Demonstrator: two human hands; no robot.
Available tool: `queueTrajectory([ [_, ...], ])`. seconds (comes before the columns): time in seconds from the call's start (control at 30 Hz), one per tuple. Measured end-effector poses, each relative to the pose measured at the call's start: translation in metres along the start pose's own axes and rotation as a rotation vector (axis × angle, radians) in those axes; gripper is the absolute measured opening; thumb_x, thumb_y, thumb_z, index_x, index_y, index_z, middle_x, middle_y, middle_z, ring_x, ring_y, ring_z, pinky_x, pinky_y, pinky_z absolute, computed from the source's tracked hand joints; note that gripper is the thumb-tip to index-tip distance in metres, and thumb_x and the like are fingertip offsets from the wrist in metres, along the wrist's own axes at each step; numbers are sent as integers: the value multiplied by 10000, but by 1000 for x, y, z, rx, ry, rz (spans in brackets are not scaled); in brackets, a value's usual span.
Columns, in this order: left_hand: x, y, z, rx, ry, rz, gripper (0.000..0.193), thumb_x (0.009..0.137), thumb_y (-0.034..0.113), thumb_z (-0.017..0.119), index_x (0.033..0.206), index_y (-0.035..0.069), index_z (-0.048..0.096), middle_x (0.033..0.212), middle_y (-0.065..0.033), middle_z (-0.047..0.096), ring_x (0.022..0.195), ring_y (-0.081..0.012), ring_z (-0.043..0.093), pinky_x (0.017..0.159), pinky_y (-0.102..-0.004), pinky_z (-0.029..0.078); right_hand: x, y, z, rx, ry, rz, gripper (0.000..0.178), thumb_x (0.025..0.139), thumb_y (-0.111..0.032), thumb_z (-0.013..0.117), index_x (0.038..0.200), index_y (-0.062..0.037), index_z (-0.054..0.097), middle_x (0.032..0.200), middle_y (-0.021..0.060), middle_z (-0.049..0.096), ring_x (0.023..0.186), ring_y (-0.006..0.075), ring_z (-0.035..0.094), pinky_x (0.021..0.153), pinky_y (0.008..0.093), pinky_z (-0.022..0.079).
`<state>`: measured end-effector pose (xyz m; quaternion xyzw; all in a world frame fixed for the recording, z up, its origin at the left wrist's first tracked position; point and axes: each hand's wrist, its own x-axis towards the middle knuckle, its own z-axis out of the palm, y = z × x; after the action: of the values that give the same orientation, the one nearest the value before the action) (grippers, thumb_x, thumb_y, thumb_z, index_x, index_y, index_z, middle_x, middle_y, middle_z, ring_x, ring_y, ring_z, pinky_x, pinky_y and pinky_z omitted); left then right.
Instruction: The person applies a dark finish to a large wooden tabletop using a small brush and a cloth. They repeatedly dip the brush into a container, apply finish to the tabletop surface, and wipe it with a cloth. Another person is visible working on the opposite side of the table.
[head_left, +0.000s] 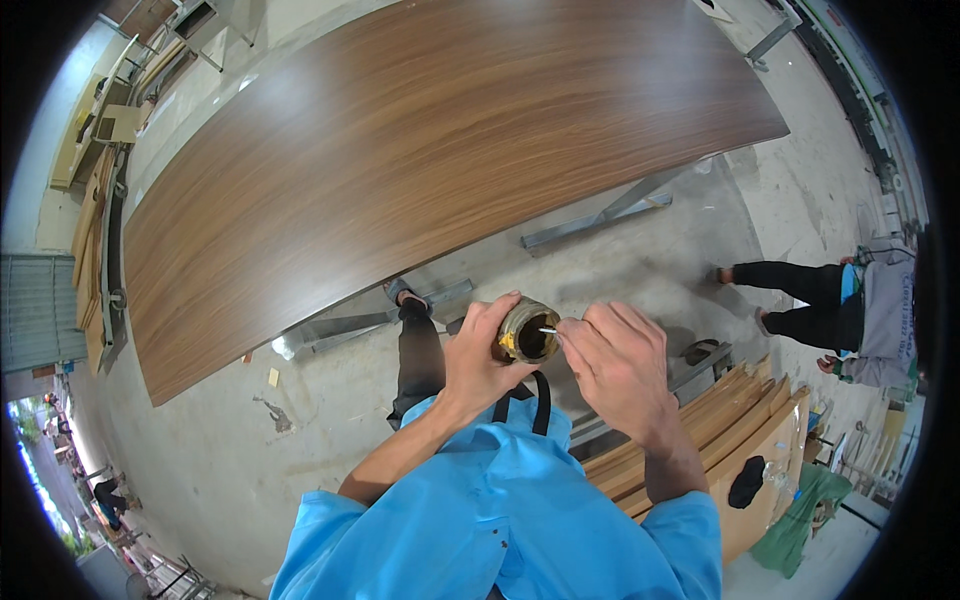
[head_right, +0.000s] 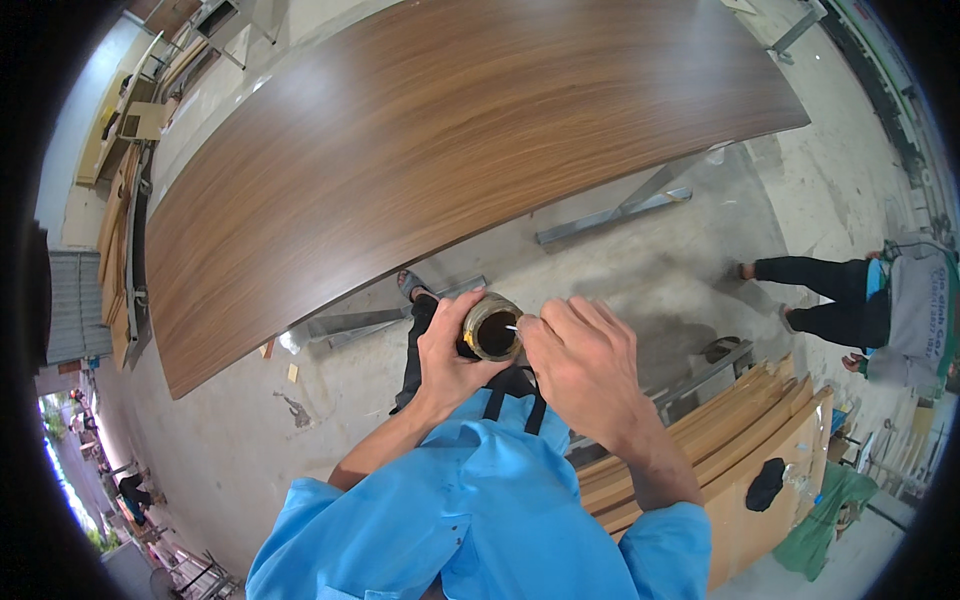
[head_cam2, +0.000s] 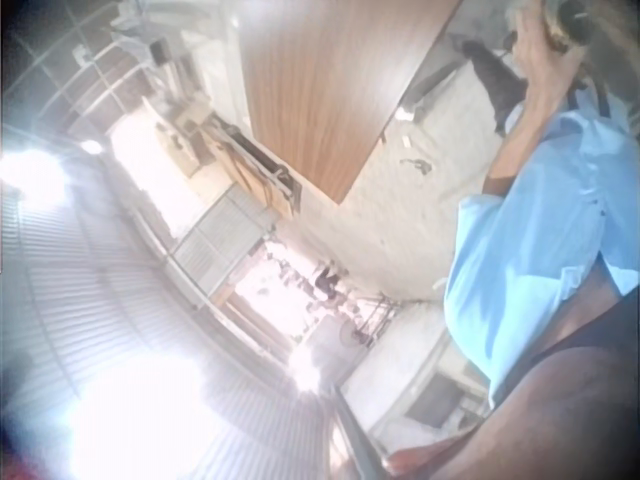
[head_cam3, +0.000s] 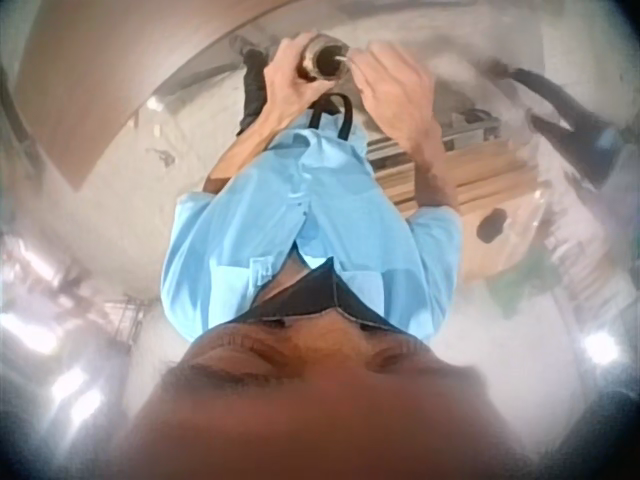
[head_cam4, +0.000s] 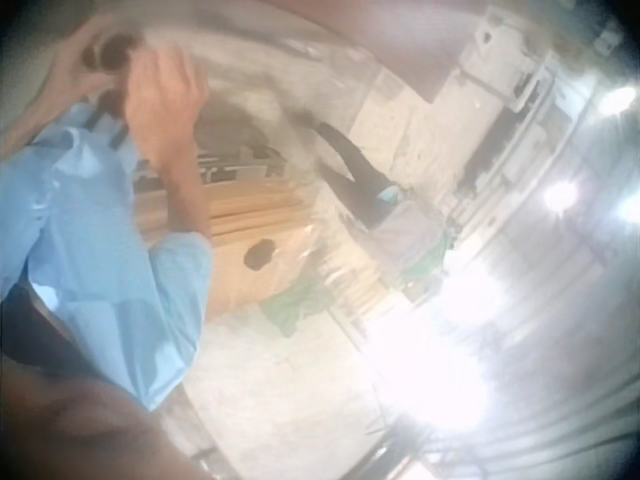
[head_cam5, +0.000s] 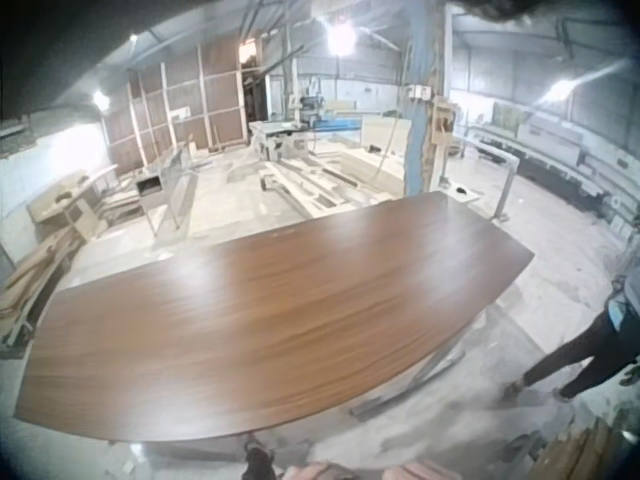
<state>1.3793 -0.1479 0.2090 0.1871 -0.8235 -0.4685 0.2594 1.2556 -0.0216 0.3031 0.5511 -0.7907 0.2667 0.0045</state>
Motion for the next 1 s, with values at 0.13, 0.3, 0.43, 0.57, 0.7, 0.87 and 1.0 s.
queueTrajectory([
  [0.13,-3,-2,-1,20,-10,0,754,590,58,880,1269,50,553,1030,-108,666,872,-258,645,755,-329,536,1,2,5,-32,9,-28,77,750,-50,675,818,-56,639,711,37,477,655,206,508,575,343,433],
  [0.3,-4,-4,1,4,0,4,772,584,54,882,1278,36,545,1037,-120,659,888,-256,651,766,-329,537,-8,2,0,27,0,90,105,752,-52,719,841,-58,665,735,49,540,681,237,547,611,366,447],
  [0.43,-4,-5,1,-35,-28,-97,766,600,68,887,1282,22,540,1058,-129,651,914,-243,663,789,-329,538,-18,5,-7,66,-21,179,90,769,-71,718,839,-65,660,700,47,573,639,242,549,593,363,444],
  [0.57,-4,-8,4,-97,-55,-226,749,637,87,884,1290,11,526,1092,-122,652,943,-208,663,839,-321,532,-30,12,-6,153,-70,266,71,807,-89,699,851,-71,647,672,50,605,600,247,564,562,359,445],
  [0.7,-3,-16,3,-149,-14,-335,745,659,99,874,1298,4,503,1124,-111,647,978,-171,643,891,-309,508,-45,28,18,340,-8,473,40,845,-73,672,855,-54,638,691,67,645,566,233,588,522,346,444],
  [0.87,-12,-32,-14,-121,42,-291,724,665,156,876,1270,1,509,1093,-163,675,1001,-227,672,869,-338,528,-38,74,101,563,263,739,44,899,-64,624,928,-31,625,751,73,692,570,162,616,539,304,472],
  [1.0,-27,-43,-28,-81,27,-368,692,669,139,867,1243,3,505,1058,-152,680,956,-201,672,851,-318,526,-13,107,180,792,465,868,59,934,-18,582,962,18,619,841,96,707,638,118,618,599,252,492],
])
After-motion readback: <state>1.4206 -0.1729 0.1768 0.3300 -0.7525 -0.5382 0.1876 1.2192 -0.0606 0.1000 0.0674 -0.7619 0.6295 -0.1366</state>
